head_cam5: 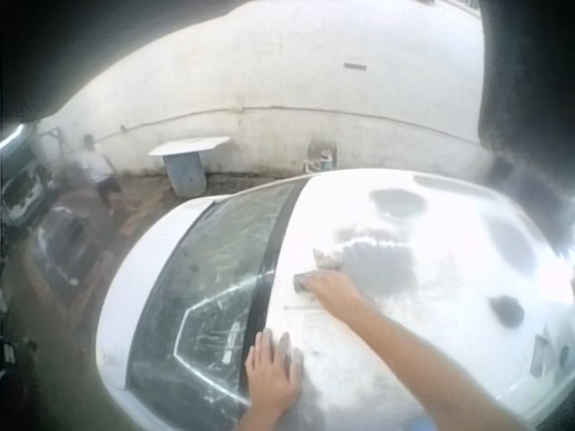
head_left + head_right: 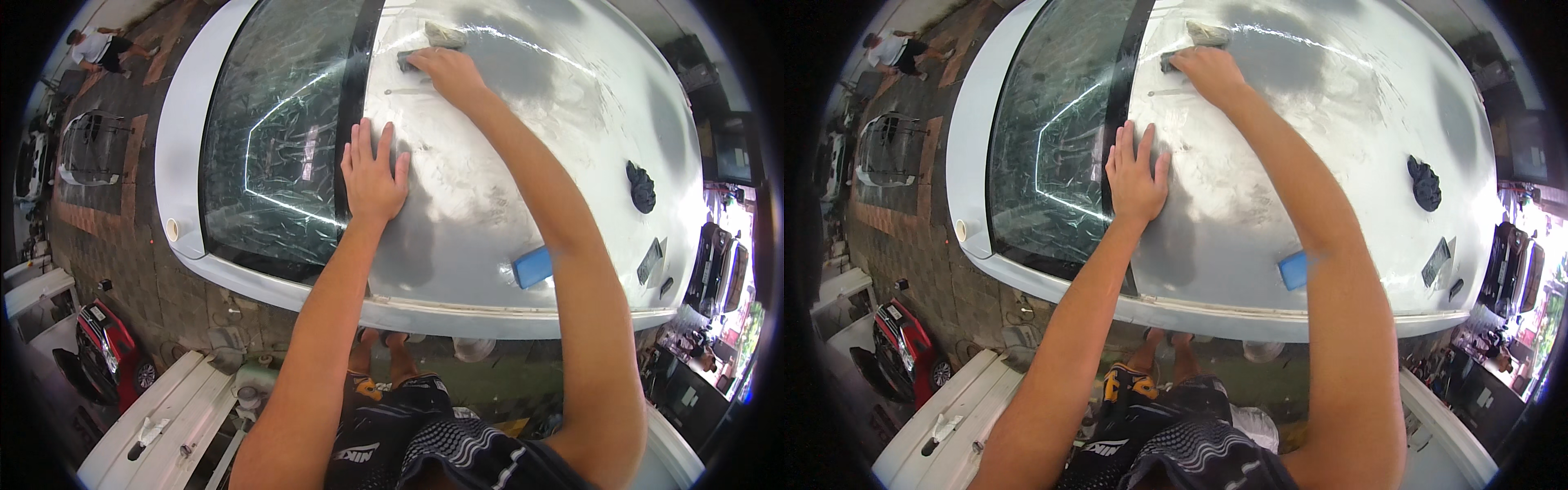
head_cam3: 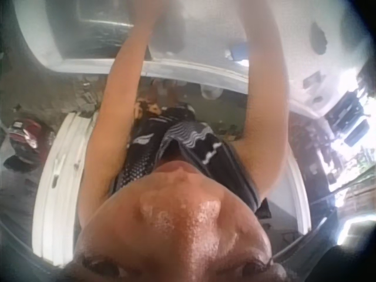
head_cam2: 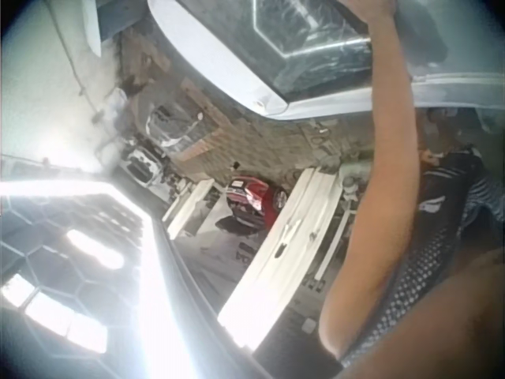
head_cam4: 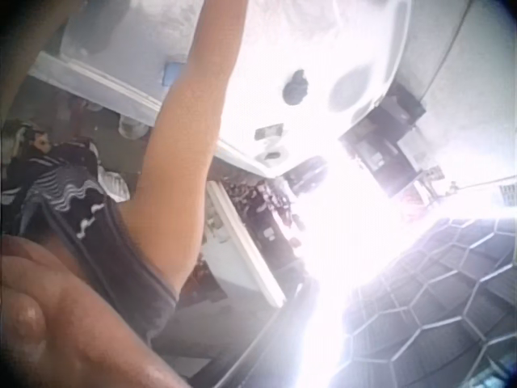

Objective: The person sands the roof of a white car using a sanding block and sandpaper. They repeatedly rub the surface in circular and linear motions, occasionally switching tools or adjusting grip. The task continues across the entire clip without a visible final state.

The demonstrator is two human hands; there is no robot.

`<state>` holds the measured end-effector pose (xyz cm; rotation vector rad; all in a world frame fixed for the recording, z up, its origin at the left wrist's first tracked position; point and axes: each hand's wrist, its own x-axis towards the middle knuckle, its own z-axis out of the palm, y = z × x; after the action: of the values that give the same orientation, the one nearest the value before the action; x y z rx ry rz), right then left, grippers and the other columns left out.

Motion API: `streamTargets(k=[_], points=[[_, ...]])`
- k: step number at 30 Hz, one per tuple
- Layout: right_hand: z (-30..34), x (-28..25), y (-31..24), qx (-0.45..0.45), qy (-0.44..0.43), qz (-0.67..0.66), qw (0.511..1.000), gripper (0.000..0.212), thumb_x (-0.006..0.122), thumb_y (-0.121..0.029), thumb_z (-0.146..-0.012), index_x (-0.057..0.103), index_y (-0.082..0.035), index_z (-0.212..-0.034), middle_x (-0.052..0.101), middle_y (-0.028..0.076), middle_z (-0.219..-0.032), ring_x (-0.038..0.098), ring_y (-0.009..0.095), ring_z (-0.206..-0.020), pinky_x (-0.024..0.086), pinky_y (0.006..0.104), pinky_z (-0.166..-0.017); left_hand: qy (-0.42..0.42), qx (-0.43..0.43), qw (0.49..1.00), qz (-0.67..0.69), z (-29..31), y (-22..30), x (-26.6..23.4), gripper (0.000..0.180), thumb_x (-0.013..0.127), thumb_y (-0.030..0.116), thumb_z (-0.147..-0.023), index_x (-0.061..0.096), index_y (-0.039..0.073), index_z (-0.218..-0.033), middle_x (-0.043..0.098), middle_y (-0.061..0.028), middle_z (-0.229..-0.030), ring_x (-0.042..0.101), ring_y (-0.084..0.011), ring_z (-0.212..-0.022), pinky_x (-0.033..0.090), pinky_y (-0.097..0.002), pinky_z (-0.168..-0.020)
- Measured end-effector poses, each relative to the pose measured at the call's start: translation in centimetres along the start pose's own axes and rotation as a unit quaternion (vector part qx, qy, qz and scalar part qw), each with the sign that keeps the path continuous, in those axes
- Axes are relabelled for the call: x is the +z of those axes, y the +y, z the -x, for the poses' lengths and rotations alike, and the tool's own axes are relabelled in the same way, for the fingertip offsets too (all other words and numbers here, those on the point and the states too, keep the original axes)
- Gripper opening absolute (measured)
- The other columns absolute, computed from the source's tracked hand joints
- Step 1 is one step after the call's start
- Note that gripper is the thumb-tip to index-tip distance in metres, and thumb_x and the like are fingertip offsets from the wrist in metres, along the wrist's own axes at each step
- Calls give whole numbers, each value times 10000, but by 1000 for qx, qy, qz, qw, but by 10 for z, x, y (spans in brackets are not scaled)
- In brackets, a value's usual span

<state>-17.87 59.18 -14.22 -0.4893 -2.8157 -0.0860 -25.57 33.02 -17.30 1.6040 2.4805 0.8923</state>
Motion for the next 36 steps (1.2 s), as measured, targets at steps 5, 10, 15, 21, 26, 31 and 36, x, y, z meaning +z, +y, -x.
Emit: streamTargets(k=[5, 10, 15, 21, 26, 31, 36], points=[[10, -29, 29, 53, -23, -36, 998, 438, 586, -1, -877, 713, -163, -1264, 733, 61, -1256, 691, 295, -1155, 555, 417, -969, 10, 2, 1000, 3, 3, -8, -3, 573, 574, 381, -1028, 488, 145, -1544, 347, -215, -1647, 307, -389, -1540, 238, -536, -1233], [25, -71, 51, 311, -35, 4, 950, 326, 623, -88, -869, 742, -95, -1172, 765, 101, -1145, 723, 332, -1022, 569, 439, -874, 6, -14, 1000, 4, 2, -5, -5, 573, 583, 373, -1021, 494, 149, -1541, 339, -207, -1654, 300, -384, -1546, 234, -531, -1237], [6, -58, 68, 554, 96, -320, 762, 394, 695, -245, -833, 738, -2, -1140, 770, 184, -1076, 733, 363, -1008, 576, 434, -865, 4, -11, 1000, -2, 1, 0, -6, 580, 571, 400, -1023, 499, 148, -1540, 336, -220, -1652, 295, -373, -1548, 240, -520, -1239], [2, -49, 65, 523, -40, -58, 849, 446, 752, -367, -808, 772, -46, -1117, 775, 171, -1090, 746, 331, -1031, 587, 422, -880, 7, -8, 1000, -1, 1, 0, -6, 568, 575, 397, -1022, 514, 145, -1529, 344, -218, -1647, 302, -375, -1544, 249, -525, -1233], [-30, -61, 51, 537, -117, -70, 832, 439, 765, -440, -862, 772, -67, -1092, 780, 146, -1086, 747, 339, -1029, 582, 451, -877, 7, -8, 1000, -9, 2, -3, -7, 579, 570, 396, -1026, 491, 151, -1545, 345, -214, -1647, 293, -373, -1548, 246, -523, -1235], [-19, -32, 24, 545, -24, -12, 838, 398, 741, -440, -920, 760, -70, -1067, 769, 113, -1107, 709, 322, -1067, 490, 476, -928, 4, -8, 1000, 4, 1, 0, -6, 582, 582, 362, -1023, 475, 147, -1554, 343, -215, -1648, 302, -384, -1543, 238, -535, -1236], [-21, -5, 31, 515, 94, 44, 851, 319, 728, -358, -918, 748, -81, -1074, 745, 101, -1141, 644, 308, -1126, 404, 473, -951, -1, -8, 1000, 9, 1, 2, -2, 580, 569, 393, -1026, 487, 152, -1548, 340, -219, -1649, 295, -380, -1545, 239, -528, -1239]])
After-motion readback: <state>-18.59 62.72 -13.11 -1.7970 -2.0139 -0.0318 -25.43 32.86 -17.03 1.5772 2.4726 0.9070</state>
